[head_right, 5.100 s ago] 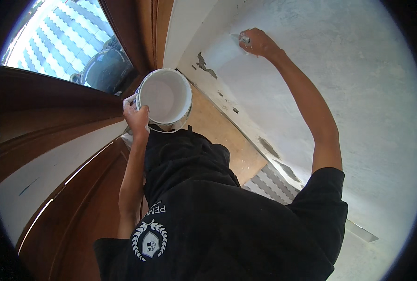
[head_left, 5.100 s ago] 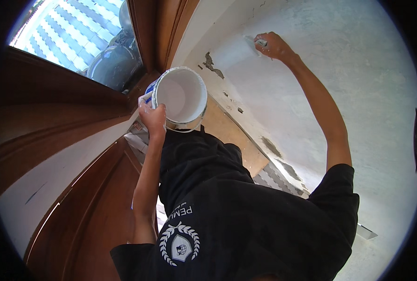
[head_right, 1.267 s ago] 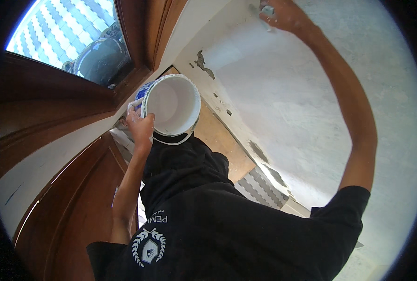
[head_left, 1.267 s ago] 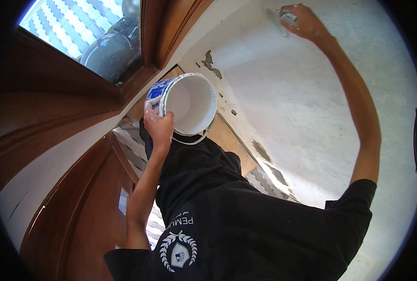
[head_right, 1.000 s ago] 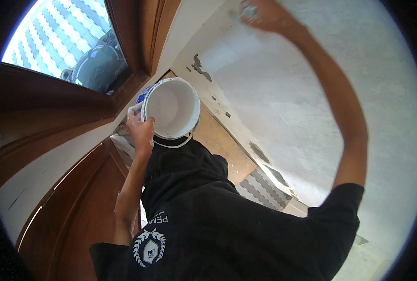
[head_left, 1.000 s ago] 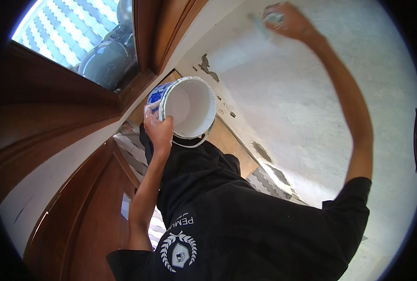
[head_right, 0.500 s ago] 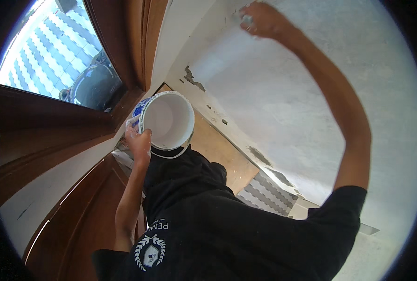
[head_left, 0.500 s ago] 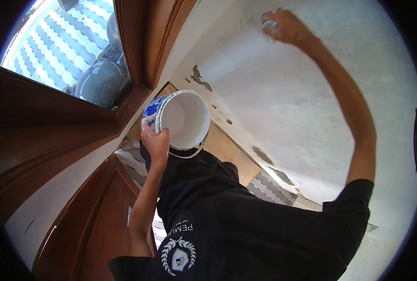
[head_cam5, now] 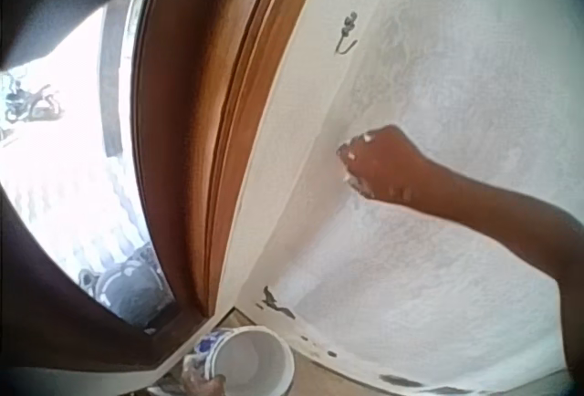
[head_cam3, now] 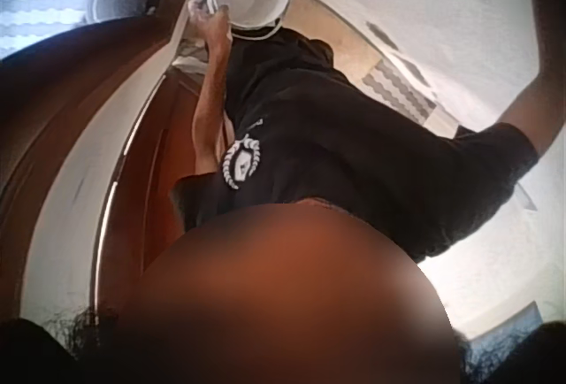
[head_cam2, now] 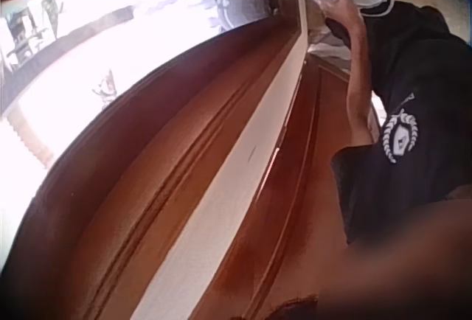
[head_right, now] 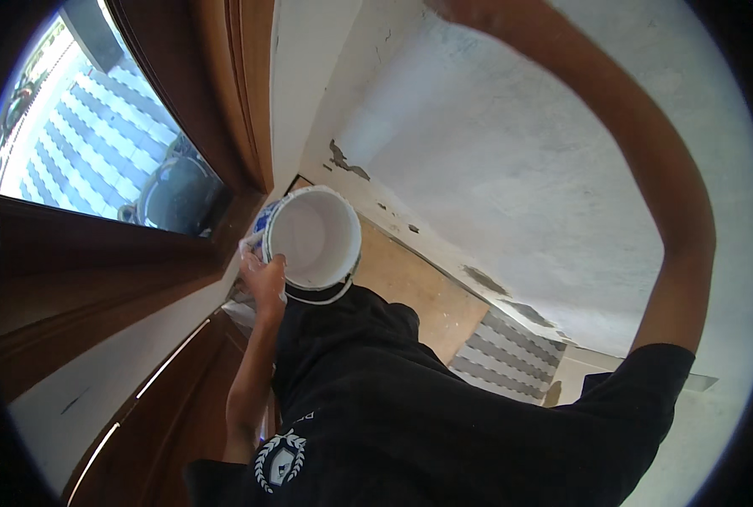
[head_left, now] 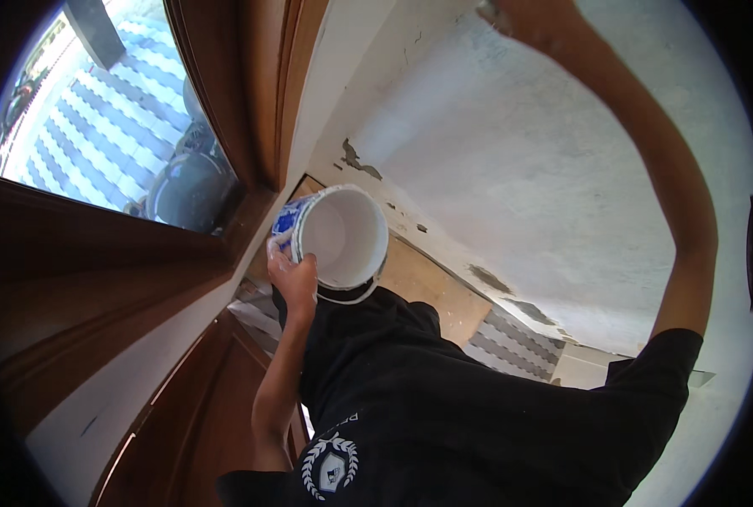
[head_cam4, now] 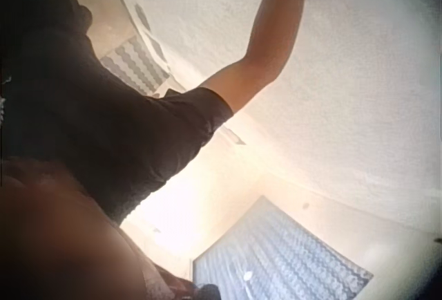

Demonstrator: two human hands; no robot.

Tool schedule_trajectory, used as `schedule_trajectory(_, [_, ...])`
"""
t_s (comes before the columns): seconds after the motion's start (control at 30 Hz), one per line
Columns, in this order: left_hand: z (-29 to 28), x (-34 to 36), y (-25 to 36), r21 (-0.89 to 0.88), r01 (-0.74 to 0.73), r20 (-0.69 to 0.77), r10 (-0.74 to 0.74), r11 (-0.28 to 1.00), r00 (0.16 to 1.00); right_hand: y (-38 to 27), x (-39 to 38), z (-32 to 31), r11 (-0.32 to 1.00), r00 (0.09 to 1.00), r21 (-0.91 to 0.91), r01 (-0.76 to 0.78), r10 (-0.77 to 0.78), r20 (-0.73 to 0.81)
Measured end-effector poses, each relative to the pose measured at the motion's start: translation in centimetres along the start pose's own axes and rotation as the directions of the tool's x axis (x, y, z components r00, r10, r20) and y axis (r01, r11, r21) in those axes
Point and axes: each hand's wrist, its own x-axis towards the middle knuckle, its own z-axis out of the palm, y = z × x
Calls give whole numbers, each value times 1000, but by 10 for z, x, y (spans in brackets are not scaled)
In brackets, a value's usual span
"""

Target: Apply white paint to the ceiling using a paint scraper or broad knife while holding a bucket.

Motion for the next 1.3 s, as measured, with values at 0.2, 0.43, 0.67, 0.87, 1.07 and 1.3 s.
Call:
schedule_trajectory(0.2, [-10,-3,18,-89,119,17,-118,989,993,-8,-14,46,830,576,436,347,178,-798])
schedule_trajectory(0.43, [-15,6,13,-75,90,74,-85,993,994,-33,-36,27,966,884,178,-185,243,-400])
schedule_trajectory(0.67, [-18,15,17,-44,94,194,-84,995,977,-92,-35,111,920,836,19,-391,364,-411])
schedule_trajectory(0.87, [-28,24,4,-63,130,216,-114,989,970,-145,-33,153,904,876,112,-413,428,-222])
schedule_trajectory(1.07, [-27,28,27,-115,137,237,-107,984,966,-167,-33,163,902,885,134,-411,430,-178])
schedule_trajectory(1.3, [-33,28,32,-128,162,233,-129,978,964,-149,-35,131,809,950,532,-250,310,-25])
